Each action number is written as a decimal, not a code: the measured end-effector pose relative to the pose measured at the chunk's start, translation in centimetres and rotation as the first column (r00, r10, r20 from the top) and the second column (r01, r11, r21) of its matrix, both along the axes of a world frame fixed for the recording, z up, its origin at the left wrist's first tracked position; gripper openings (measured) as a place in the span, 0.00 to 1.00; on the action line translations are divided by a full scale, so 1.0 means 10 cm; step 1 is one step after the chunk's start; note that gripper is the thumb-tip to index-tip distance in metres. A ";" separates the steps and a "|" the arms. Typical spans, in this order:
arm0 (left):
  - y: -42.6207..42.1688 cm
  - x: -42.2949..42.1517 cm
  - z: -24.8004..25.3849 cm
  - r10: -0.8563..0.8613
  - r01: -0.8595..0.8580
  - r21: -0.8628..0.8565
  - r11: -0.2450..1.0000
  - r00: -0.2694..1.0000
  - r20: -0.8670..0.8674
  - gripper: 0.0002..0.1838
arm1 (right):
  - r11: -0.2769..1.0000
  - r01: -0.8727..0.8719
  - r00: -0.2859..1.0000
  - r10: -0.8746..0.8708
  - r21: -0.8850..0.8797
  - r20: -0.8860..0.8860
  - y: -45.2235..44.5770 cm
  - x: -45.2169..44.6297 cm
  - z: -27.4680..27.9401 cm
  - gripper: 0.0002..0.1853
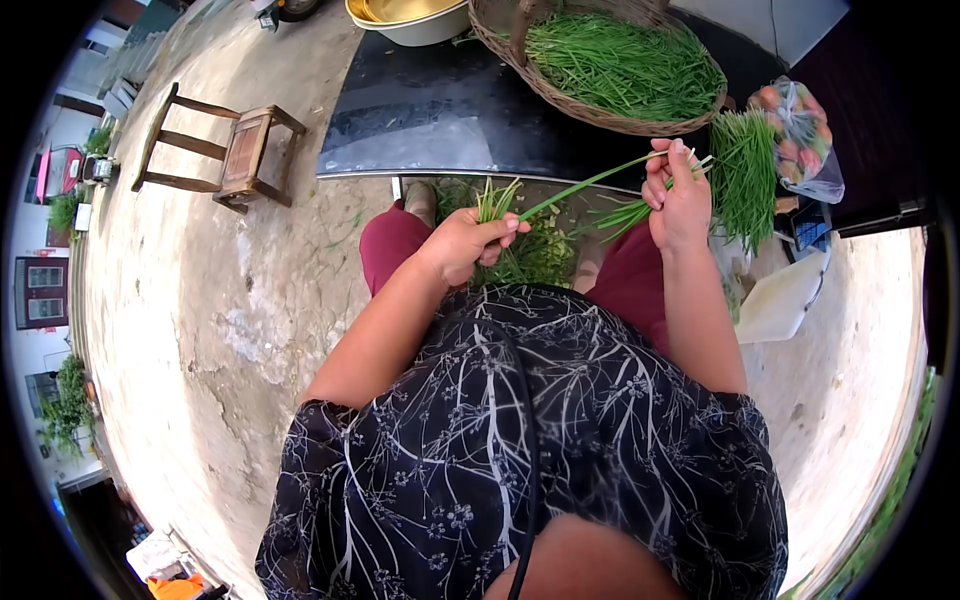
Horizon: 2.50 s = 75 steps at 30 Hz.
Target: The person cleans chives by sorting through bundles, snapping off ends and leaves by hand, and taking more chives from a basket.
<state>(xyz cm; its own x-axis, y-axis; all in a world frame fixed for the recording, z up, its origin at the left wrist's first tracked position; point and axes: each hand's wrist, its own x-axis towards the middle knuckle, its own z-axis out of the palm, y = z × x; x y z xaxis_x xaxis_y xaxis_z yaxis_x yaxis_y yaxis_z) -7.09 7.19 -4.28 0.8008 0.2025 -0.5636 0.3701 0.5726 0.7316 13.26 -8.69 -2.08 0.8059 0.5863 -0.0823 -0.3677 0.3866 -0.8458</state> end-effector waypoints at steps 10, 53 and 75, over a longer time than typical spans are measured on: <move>0.14 -0.05 -0.18 0.346 -0.338 -0.135 0.931 0.937 0.038 0.09 | 0.987 -0.141 0.658 0.153 -0.079 0.737 -0.02 -0.47 0.41 0.13; -0.31 0.11 0.00 0.176 -0.175 -0.024 0.984 0.961 0.214 0.11 | 0.909 -0.366 0.923 0.382 -0.202 0.046 0.25 -0.66 -0.24 0.06; -0.09 0.00 -0.15 0.319 -0.335 0.092 0.938 0.935 0.152 0.02 | 0.998 0.020 0.989 -0.028 -0.055 -0.144 0.07 -0.10 -0.29 0.08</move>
<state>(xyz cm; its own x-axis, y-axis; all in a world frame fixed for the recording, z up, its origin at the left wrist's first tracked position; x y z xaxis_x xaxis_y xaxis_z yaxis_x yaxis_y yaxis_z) -7.06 6.32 -5.74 0.7452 0.5224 -0.4145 0.0717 0.5552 0.8286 12.22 -8.02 -4.97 0.7972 0.5584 -0.2297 -0.4786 0.3526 -0.8041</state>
